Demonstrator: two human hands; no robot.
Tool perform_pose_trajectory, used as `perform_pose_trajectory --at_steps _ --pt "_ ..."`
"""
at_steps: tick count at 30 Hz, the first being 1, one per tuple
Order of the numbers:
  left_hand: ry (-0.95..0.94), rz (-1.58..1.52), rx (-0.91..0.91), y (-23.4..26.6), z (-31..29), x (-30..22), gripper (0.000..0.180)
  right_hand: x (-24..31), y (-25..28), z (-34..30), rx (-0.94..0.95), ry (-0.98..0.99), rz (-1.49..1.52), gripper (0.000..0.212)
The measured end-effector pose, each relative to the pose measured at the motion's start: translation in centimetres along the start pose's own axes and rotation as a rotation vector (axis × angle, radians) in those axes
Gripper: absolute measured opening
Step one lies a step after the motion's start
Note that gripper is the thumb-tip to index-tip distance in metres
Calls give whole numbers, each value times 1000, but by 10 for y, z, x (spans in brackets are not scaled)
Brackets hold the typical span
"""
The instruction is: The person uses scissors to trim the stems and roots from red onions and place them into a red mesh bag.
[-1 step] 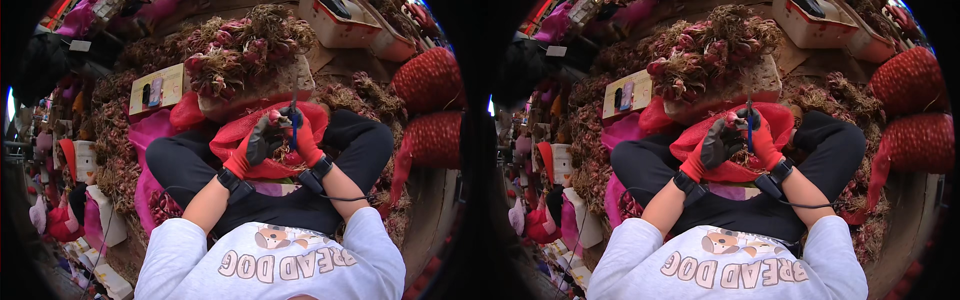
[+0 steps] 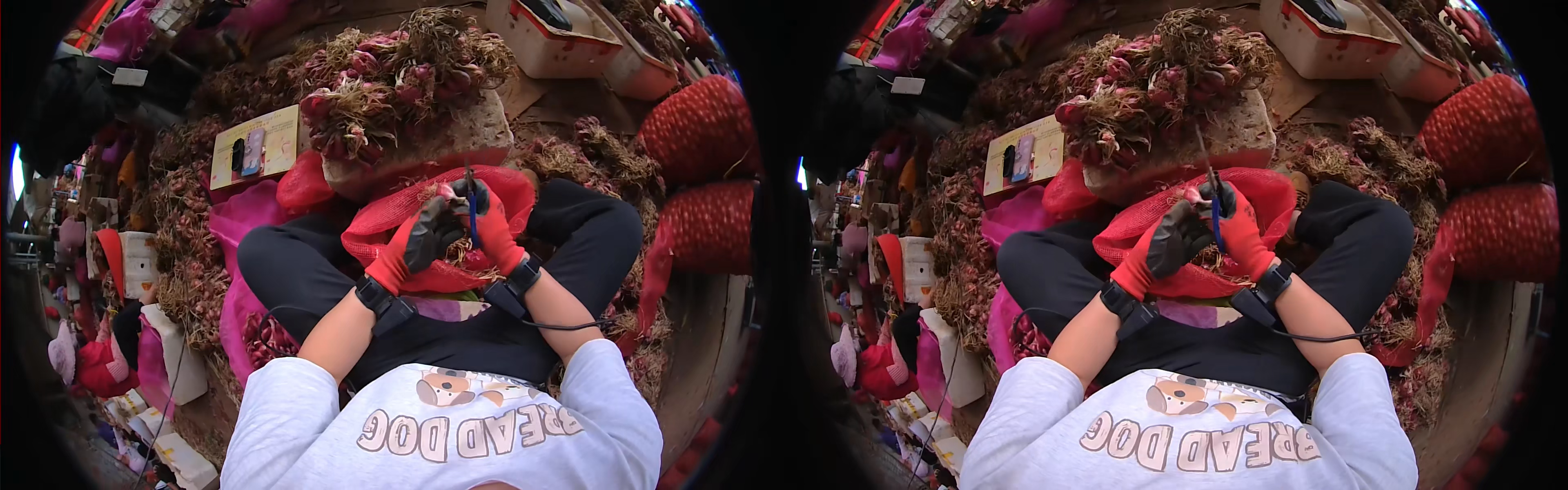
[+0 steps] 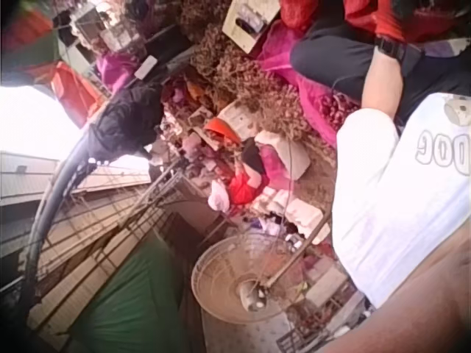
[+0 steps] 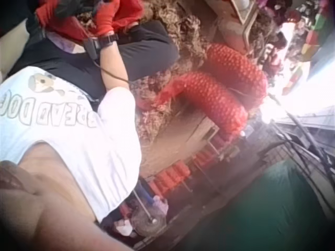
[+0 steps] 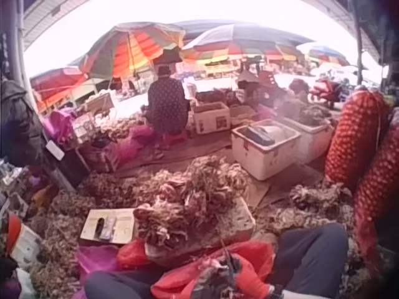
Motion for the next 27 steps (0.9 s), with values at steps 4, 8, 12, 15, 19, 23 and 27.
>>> perform_pose_trajectory --at_steps 4,8,12,15,19,23,27 --pt "-221 178 22 9 -7 -6 29 27 -15 -15 106 -6 -91 43" --pt "-386 153 38 11 -9 -10 40 61 -8 -14 200 -48 -162 33" --pt "-516 138 169 0 -9 -13 38 69 7 -23 214 -116 -8 34" --pt "-348 43 203 -12 -13 -11 36 43 10 -33 144 -67 -154 38" --pt "-191 -34 299 -4 -8 -5 29 51 -5 -31 59 81 -528 43" --pt "-292 308 252 -18 -20 -13 22 64 -17 -37 61 89 -727 47" --pt "-305 -415 360 18 -3 -20 20 58 -16 -39 27 104 -623 46"
Point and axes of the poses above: each hand's wrist, its own z-axis towards the middle knuckle, its own y-axis out of the back of the hand, x = y × z, the point moved 1 cm from there along z, towards the middle knuckle, and after that the axes turned 2 degrees about -y, right-handed, at the moved point
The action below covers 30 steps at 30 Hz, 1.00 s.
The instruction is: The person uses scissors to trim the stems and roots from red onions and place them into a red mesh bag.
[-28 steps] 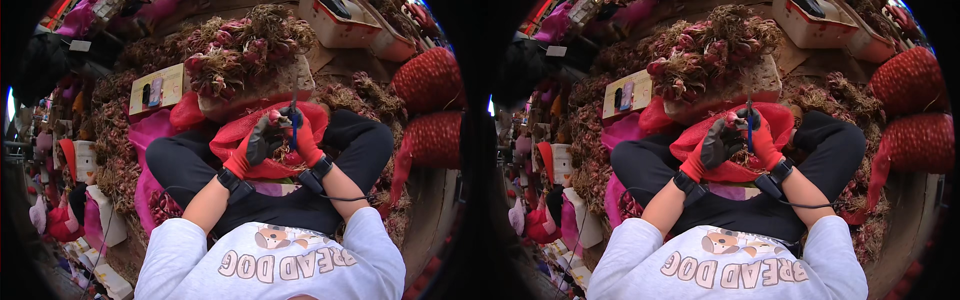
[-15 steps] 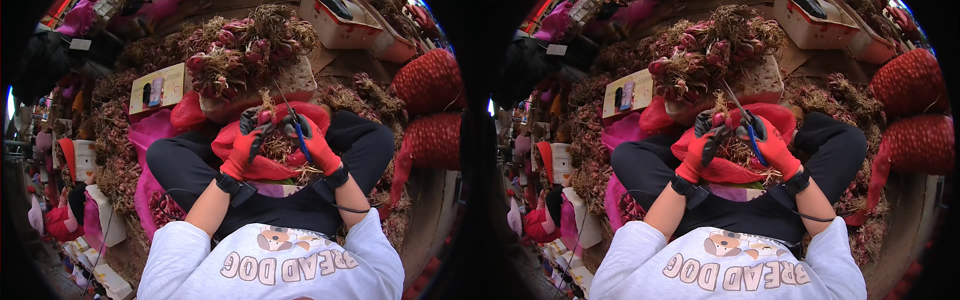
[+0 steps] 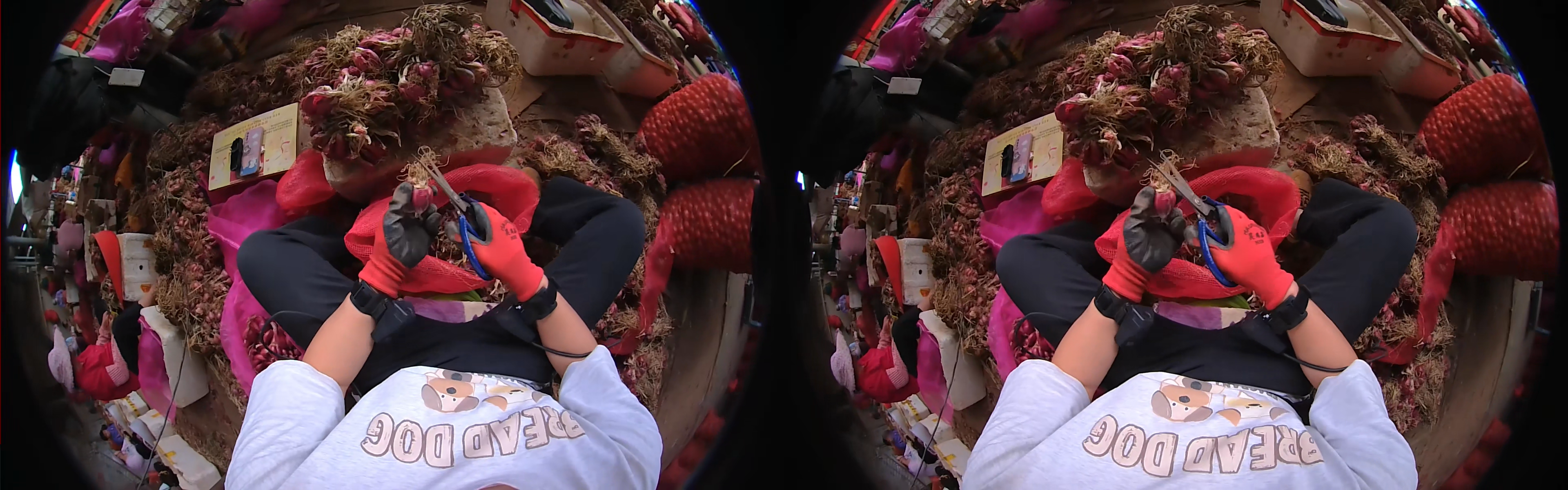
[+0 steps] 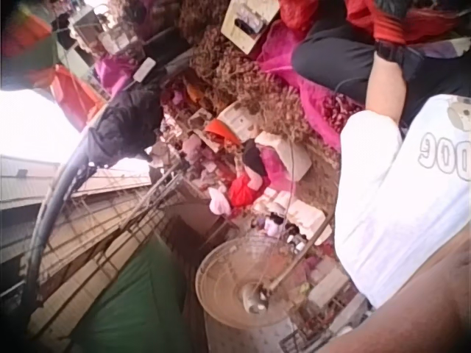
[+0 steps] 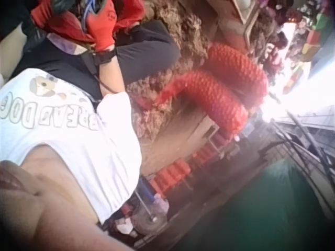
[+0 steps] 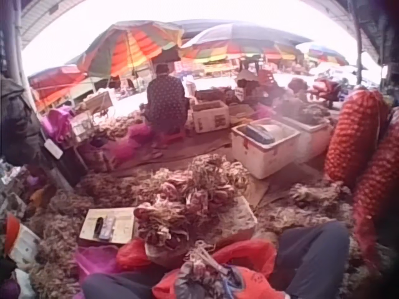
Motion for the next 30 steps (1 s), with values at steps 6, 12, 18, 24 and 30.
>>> perform_pose_trajectory --at_steps 6,12,18,24,30 --pt "-149 299 -266 -18 4 -15 21 11 33 -20 3 -38 -287 43" --pt "-117 631 -186 -33 3 3 31 8 28 -22 61 -76 -223 45" --pt "-162 671 -99 -25 -8 6 50 12 19 -23 27 -54 -213 47" --pt "-143 749 -93 -33 -10 3 55 -1 17 -24 76 -104 -166 33" --pt "-82 994 -77 -2 -13 4 50 -10 15 -30 25 -73 -209 24"
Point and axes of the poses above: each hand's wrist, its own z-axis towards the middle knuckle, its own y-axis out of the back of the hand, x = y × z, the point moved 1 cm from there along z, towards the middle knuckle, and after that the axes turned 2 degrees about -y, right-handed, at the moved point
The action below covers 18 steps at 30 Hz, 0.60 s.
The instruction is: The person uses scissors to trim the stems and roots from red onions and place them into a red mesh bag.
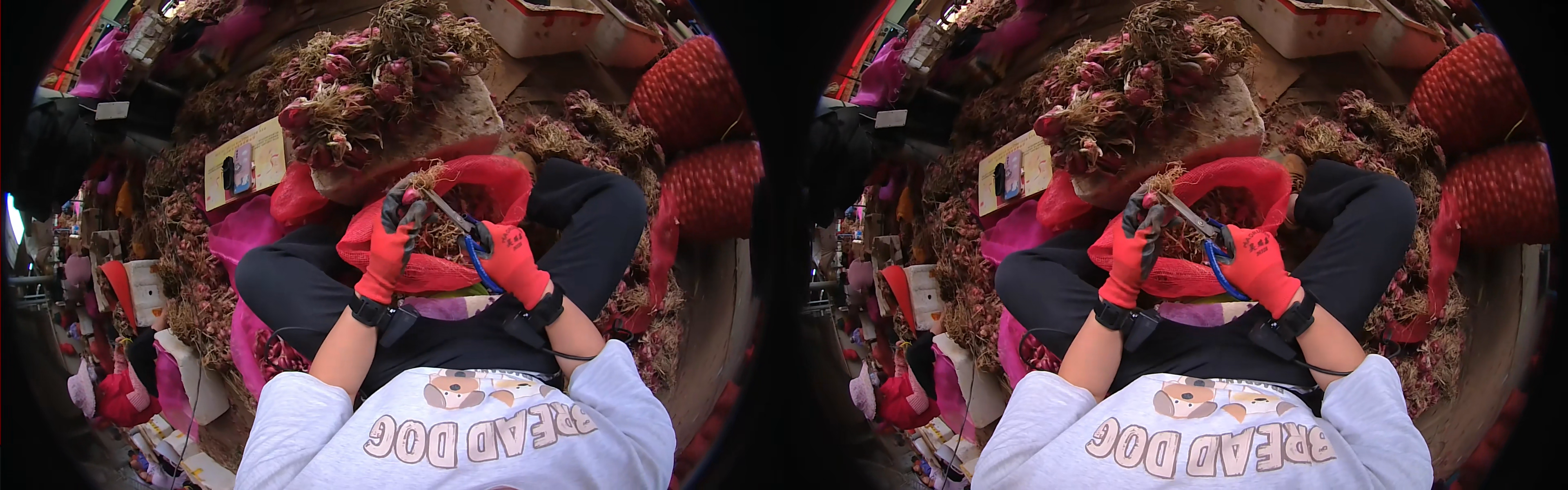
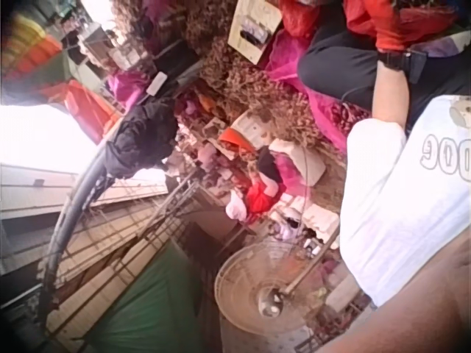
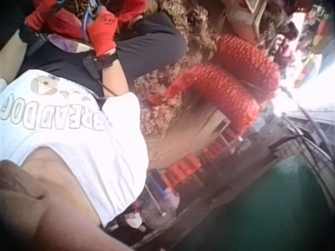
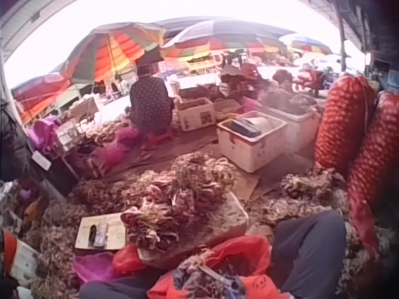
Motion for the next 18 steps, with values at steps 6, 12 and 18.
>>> perform_pose_trajectory --at_steps 6,12,18 --pt "125 -118 93 -7 -1 -15 47 -7 7 -14 134 -139 234 31" --pt "146 202 -4 -21 -4 -8 49 10 11 -27 148 -189 80 48" --pt "213 -17 98 -21 -6 -10 49 -11 3 -22 106 -164 -59 42"
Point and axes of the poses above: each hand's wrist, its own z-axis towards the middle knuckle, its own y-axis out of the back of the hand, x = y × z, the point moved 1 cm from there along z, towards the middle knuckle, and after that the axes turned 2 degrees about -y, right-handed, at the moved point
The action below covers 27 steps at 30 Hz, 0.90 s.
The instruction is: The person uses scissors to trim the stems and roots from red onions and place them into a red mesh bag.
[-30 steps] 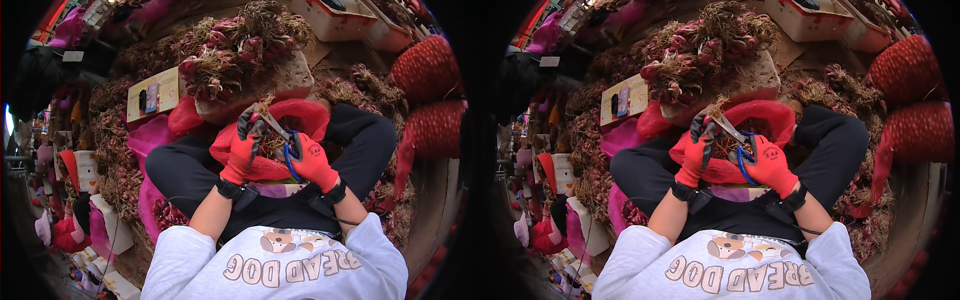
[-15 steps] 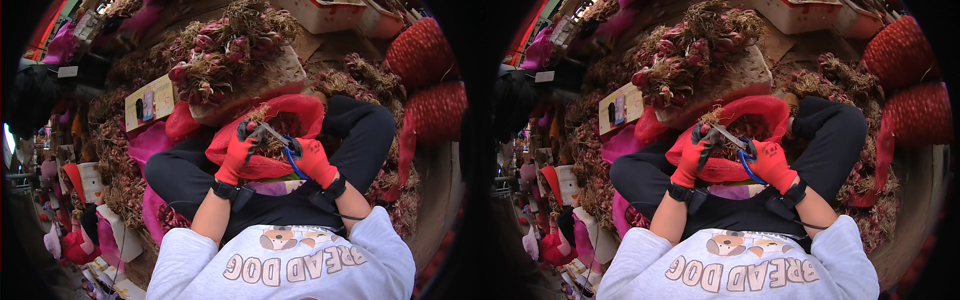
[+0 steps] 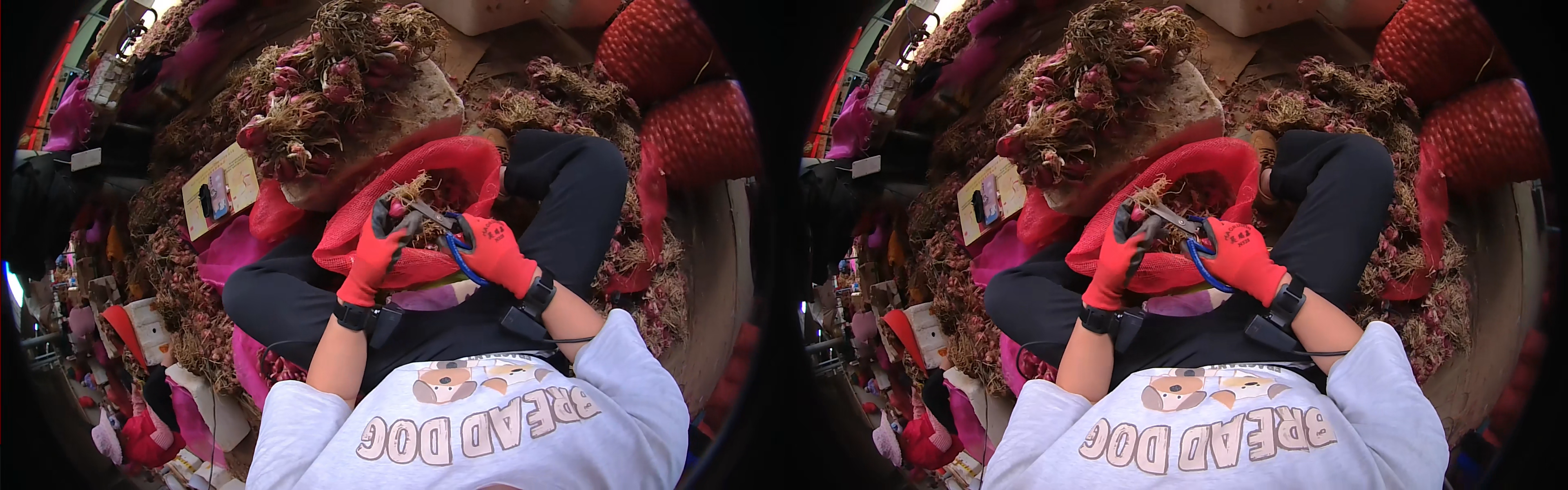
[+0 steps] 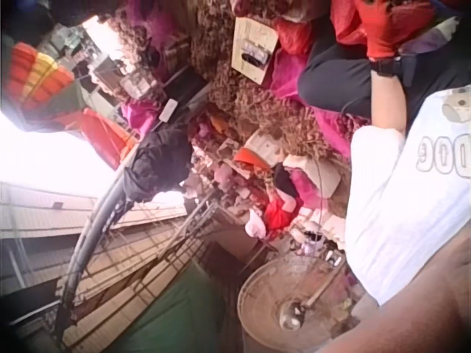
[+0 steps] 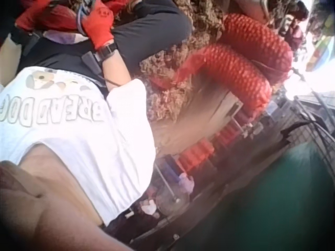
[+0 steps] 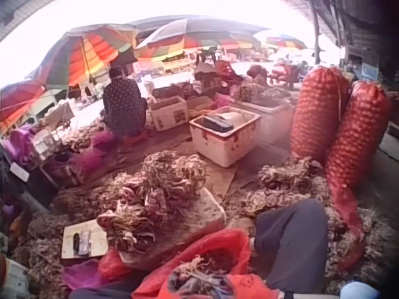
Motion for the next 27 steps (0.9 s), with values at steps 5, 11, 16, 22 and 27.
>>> perform_pose_trajectory --at_steps 5,11,16,22,27 --pt "239 -515 215 24 -3 6 51 3 3 -3 -144 115 -55 34" --pt "488 -481 -31 8 1 9 39 -13 -5 -4 30 -23 -103 35" --pt "395 128 -109 55 20 43 31 -25 8 2 214 -108 -444 46" --pt "-189 741 -535 95 102 23 14 -38 19 18 497 -95 -880 34" --pt "178 507 -427 111 104 16 16 -24 62 35 443 -89 -718 42"
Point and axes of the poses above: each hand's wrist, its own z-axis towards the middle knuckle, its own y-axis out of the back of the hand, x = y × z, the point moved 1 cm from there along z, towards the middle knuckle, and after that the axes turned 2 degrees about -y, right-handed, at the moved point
